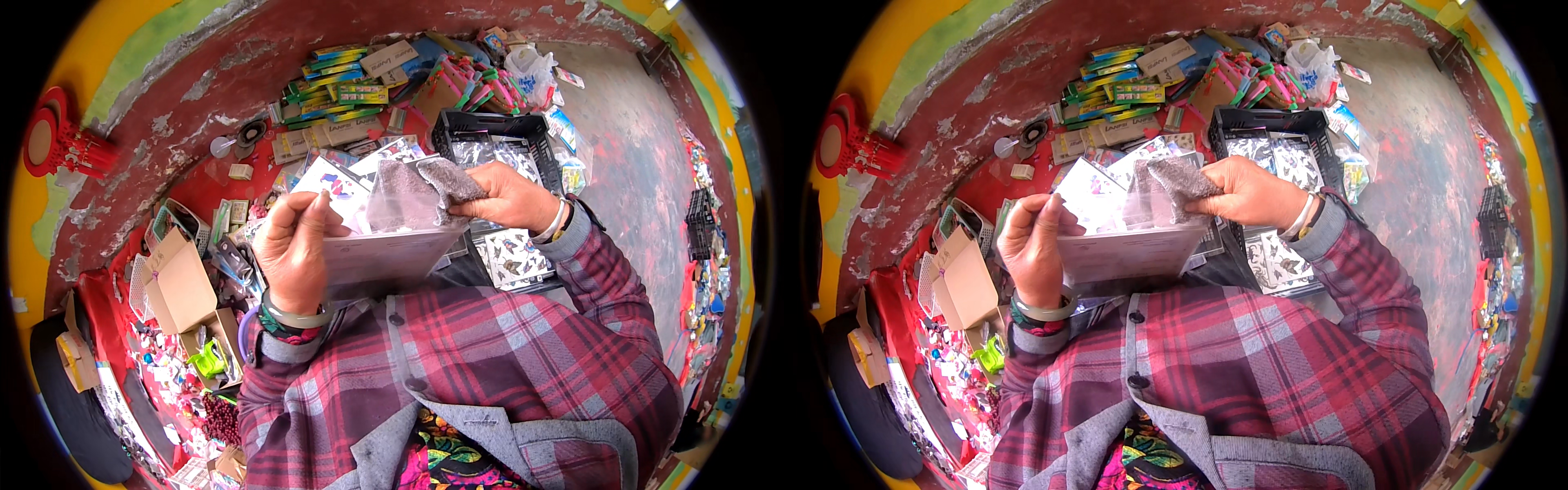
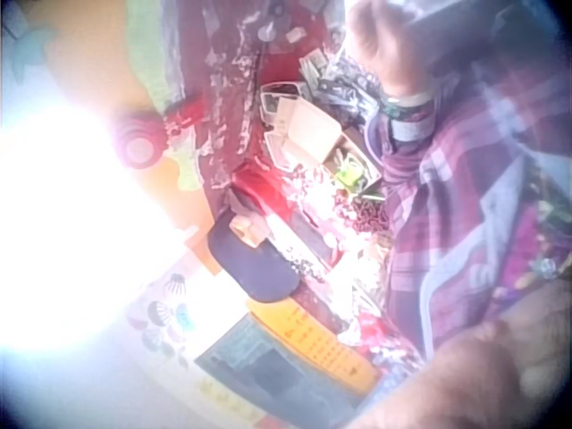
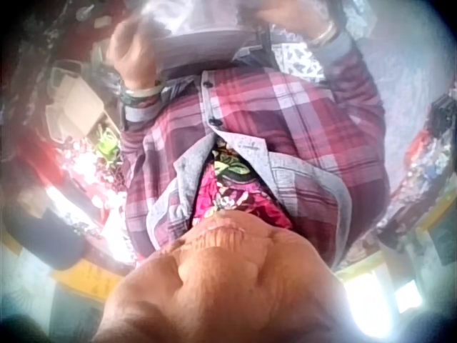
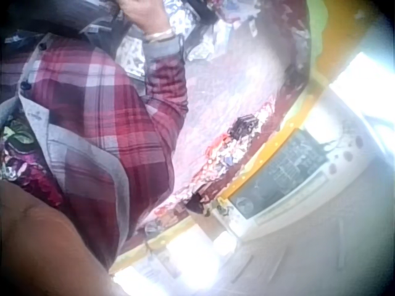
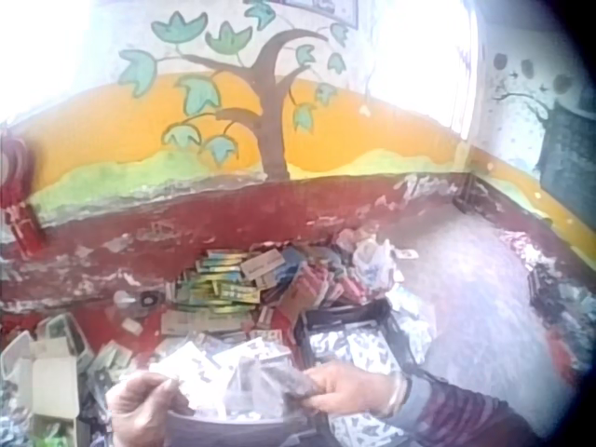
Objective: The person wipes the surface of several packaged items, including tattoo sheets and a watch, using a grey cloth. They handle the items one by one, wiping the front and back of the packaging before placing them into a black crate.
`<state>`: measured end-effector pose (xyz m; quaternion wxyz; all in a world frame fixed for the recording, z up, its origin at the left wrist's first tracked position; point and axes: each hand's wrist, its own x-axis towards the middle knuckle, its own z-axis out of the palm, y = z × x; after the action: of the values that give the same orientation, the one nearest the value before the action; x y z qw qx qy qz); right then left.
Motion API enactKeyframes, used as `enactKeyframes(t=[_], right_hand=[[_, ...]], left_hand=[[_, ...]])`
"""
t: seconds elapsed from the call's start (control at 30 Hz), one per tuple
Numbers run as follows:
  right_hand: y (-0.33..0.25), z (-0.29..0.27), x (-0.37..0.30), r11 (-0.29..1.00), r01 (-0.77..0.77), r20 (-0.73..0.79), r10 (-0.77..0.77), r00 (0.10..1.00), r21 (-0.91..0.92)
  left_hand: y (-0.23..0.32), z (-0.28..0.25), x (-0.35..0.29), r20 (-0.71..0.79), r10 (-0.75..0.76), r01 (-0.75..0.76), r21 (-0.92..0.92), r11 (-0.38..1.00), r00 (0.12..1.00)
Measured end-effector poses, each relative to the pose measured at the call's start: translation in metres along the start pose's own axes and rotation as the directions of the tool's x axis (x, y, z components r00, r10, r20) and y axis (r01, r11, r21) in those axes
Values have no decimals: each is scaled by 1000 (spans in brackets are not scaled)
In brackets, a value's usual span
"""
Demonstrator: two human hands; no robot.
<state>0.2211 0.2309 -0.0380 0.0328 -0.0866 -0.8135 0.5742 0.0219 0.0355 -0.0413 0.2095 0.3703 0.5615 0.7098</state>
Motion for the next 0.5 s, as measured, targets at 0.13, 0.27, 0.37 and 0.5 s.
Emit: enactKeyframes(t=[0.13,0.27,0.37,0.5], right_hand=[[-14,4,-2,977,118,4,-120,993,-180],[-17,11,-1,945,188,-27,-202,979,-266],[-24,13,3,905,226,13,-237,971,-361],[-29,15,5,865,260,4,-286,958,-429]], left_hand=[[27,-10,15,69,-120,116,55,992,990],[54,-14,37,565,233,-585,592,555,792],[71,9,42,747,177,-726,515,456,641],[61,22,44,832,-80,-687,504,523,549]])
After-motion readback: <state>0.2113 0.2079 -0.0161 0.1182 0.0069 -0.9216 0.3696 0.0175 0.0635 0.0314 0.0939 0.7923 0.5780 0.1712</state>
